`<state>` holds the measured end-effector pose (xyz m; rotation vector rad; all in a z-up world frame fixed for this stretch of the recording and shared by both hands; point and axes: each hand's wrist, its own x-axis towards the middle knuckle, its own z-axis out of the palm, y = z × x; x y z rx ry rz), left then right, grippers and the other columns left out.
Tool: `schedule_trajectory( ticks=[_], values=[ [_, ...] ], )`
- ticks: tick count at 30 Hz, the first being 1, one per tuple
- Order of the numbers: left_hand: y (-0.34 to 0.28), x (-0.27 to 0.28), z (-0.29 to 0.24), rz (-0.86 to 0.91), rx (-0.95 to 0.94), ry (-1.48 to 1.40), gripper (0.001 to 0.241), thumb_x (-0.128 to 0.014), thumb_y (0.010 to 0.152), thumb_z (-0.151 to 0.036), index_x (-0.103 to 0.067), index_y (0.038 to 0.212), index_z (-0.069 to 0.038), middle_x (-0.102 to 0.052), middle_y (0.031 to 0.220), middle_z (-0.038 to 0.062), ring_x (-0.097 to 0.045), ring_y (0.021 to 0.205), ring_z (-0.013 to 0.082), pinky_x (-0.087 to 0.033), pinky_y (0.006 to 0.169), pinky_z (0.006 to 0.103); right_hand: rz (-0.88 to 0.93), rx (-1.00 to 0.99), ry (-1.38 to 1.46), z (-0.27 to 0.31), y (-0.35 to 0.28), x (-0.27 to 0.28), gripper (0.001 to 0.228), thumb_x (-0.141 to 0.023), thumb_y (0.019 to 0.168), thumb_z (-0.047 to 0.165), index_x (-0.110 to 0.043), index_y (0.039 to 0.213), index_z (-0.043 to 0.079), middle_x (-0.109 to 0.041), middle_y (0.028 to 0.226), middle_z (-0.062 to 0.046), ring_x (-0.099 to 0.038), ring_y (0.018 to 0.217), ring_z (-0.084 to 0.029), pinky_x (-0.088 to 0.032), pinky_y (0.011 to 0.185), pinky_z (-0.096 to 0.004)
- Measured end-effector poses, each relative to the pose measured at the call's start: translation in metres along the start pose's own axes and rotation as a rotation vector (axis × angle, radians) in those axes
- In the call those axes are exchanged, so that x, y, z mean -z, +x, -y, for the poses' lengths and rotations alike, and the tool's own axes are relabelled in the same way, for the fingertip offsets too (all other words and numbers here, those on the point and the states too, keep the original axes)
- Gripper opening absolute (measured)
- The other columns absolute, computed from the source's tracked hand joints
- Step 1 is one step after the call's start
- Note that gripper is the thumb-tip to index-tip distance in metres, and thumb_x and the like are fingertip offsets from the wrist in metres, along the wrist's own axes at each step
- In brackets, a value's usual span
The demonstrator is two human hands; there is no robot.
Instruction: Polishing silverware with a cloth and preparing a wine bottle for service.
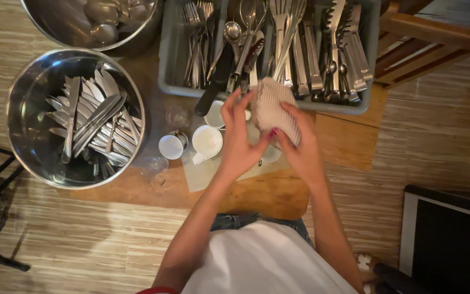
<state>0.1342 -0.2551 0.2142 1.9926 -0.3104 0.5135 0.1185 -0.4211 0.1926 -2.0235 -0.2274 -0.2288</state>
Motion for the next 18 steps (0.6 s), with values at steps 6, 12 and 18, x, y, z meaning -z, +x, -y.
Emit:
schedule_trajectory(
  ticks=[6,12,18],
  values=[
    [-0.028,-0.012,0.052,0.389,0.193,-0.079,0.077,-0.089,0.086,-0.019,-0.048,0.149,-0.006,-0.055,0.148,0.013,-0.058,0.138,0.0351,-0.047,0.117,0.0441,0.003,-0.097,0.128,0.0,-0.003,0.011,0.054,-0.076,0.089,0.006,-0.054,0.138,0.004,-0.062,0.134,-0.011,-0.059,0.128,-0.021,-0.046,0.111,-0.034],
    [-0.006,-0.006,-0.01,0.126,0.076,-0.12,0.09,-0.088,0.07,-0.02,-0.043,0.144,0.003,-0.044,0.144,0.024,-0.047,0.133,0.0401,-0.044,0.11,0.0452,0.097,-0.242,0.079,-0.011,-0.012,0.032,0.047,-0.079,0.089,0.012,-0.061,0.131,0.005,-0.07,0.116,-0.01,-0.065,0.109,-0.019,-0.053,0.097,-0.032],
    [-0.02,-0.025,0.005,0.423,0.21,-0.245,0.047,-0.08,0.084,-0.014,-0.063,0.128,-0.007,-0.07,0.125,0.012,-0.071,0.112,0.0271,-0.059,0.087,0.0345,0.097,-0.2,0.076,-0.016,-0.017,0.042,0.041,-0.078,0.091,0.015,-0.061,0.127,0.004,-0.071,0.115,-0.009,-0.068,0.108,-0.018,-0.054,0.094,-0.032]
  ],
)
